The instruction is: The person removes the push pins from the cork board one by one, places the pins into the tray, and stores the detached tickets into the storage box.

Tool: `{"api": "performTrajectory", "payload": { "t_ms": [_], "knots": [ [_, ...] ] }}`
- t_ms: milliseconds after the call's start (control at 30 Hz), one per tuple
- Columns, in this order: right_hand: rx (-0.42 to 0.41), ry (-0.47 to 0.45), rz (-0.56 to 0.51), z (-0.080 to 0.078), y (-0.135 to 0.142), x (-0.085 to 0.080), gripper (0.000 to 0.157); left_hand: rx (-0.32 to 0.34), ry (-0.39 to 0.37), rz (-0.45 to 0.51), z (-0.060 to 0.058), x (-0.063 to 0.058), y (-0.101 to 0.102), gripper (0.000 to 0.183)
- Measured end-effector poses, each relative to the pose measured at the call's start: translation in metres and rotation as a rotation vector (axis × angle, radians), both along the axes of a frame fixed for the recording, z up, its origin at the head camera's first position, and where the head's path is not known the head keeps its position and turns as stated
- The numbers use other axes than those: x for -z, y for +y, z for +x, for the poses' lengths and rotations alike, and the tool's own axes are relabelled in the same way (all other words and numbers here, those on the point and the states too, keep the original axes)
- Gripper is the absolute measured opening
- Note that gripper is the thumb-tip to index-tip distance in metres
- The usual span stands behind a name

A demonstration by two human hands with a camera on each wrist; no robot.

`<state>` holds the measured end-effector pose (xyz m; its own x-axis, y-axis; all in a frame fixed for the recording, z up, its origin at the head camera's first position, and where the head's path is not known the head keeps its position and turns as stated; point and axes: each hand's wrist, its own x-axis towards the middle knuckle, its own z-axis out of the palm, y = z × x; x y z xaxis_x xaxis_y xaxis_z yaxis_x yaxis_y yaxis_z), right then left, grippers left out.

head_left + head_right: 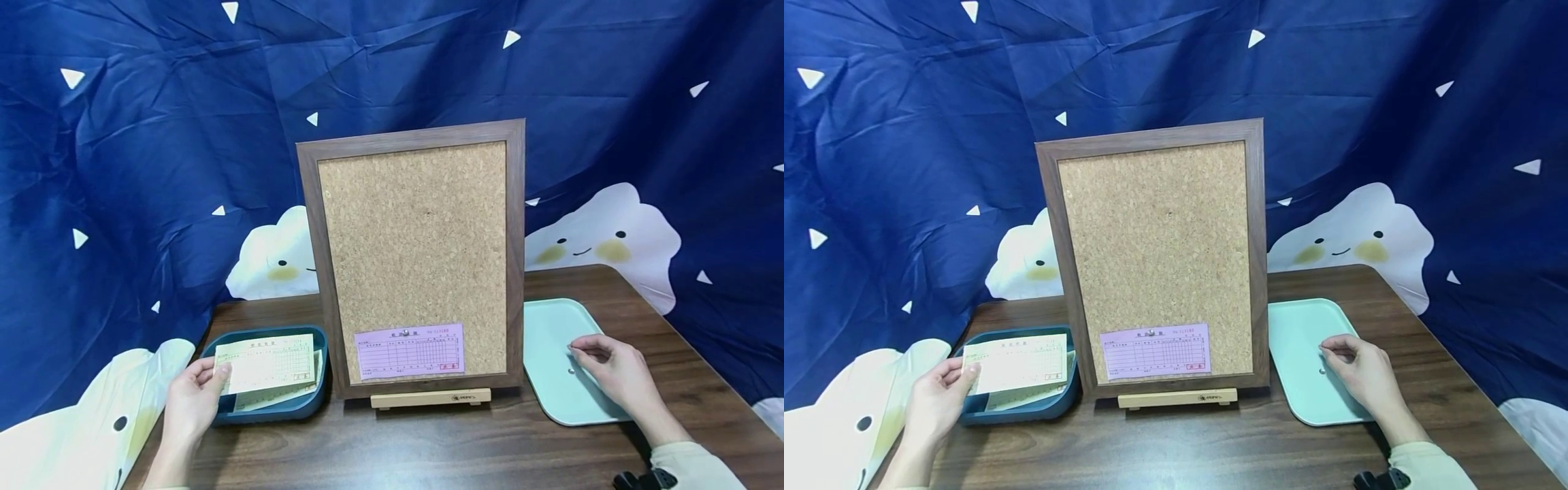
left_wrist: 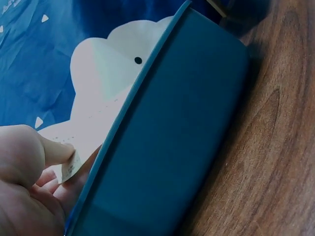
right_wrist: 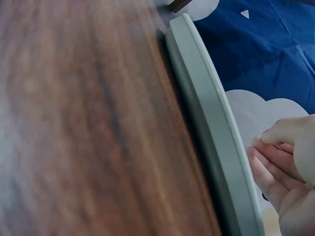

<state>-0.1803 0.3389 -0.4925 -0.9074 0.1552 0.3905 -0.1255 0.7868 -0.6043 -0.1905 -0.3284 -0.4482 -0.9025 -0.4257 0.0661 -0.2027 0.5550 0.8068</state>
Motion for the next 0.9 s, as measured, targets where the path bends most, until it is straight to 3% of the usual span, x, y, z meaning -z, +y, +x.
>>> {"api": "performTrajectory", "payload": {
  "t_ms": [567, 900],
  "knots": [
    [0.008, -0.096, 0.029, 0.0017, 0.0038, 0.0028, 0.008, 0.086, -0.039, -0.13, -0.0007, -0.0031, 0.0005, 0.032],
    [0.011, -0.111, 0.027, 0.0026, 0.006, 0.0039, 0.01, 0.141, 0.012, -0.159, 0.0001, 0.0001, -0.0005, 0.03]
  ]
}}
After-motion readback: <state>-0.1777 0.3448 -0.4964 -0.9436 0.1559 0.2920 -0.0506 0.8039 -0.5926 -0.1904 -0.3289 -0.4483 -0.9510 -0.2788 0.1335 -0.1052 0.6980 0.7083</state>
